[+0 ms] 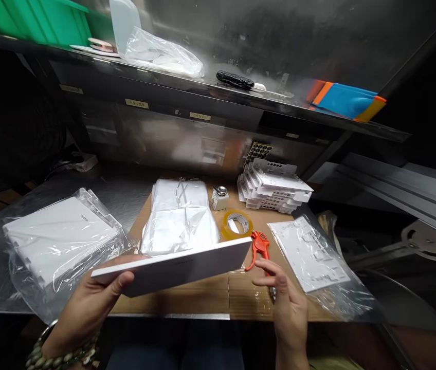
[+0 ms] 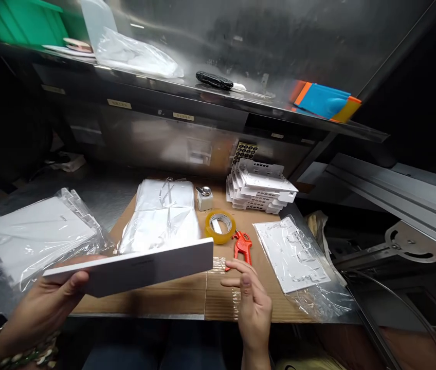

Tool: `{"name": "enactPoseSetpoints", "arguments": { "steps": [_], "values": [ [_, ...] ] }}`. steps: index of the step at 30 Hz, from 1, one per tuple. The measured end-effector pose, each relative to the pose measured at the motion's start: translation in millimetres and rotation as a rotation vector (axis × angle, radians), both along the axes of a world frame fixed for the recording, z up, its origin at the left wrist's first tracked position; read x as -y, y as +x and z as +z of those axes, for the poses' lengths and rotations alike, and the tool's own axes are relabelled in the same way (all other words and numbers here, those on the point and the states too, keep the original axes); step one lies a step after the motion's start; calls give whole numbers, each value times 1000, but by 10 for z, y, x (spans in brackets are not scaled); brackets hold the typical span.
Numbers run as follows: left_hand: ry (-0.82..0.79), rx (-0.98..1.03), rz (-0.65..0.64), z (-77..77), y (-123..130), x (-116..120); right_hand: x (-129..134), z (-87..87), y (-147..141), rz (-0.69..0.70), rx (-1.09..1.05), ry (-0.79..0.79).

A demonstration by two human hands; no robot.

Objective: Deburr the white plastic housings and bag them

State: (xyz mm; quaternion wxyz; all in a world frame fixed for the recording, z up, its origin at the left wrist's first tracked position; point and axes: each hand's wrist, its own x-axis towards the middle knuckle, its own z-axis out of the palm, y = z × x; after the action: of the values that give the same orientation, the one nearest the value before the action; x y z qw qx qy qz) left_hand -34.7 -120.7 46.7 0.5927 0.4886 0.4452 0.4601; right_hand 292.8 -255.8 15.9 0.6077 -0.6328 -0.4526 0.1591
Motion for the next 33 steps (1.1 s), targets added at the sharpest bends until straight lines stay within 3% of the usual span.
{"name": "enactPoseSetpoints", "arguments": {
  "steps": [5, 10, 14, 19, 25, 30, 33],
  "values": [
    [219, -187, -59, 135, 8, 54, 15, -4, 145, -142, -105, -59],
    [475, -214, -263, 173, 10, -36, -48, 25, 106, -98, -158, -195],
    [584, -182, -371, 250, 84, -86, -139, 66, 51, -25, -152, -208],
    [529, -68, -450, 373, 158, -56, -250, 86, 57, 101, -16, -175],
    [306, -2, -425, 489, 188, 24, -275, -122, 194, 95, 173, -162],
    [365, 13, -447, 443, 161, 11, -211, -65, 12, 92, 138, 0],
    [450, 27, -328, 374, 188, 17, -180, 54, -159, 41, 160, 152]
  ]
}}
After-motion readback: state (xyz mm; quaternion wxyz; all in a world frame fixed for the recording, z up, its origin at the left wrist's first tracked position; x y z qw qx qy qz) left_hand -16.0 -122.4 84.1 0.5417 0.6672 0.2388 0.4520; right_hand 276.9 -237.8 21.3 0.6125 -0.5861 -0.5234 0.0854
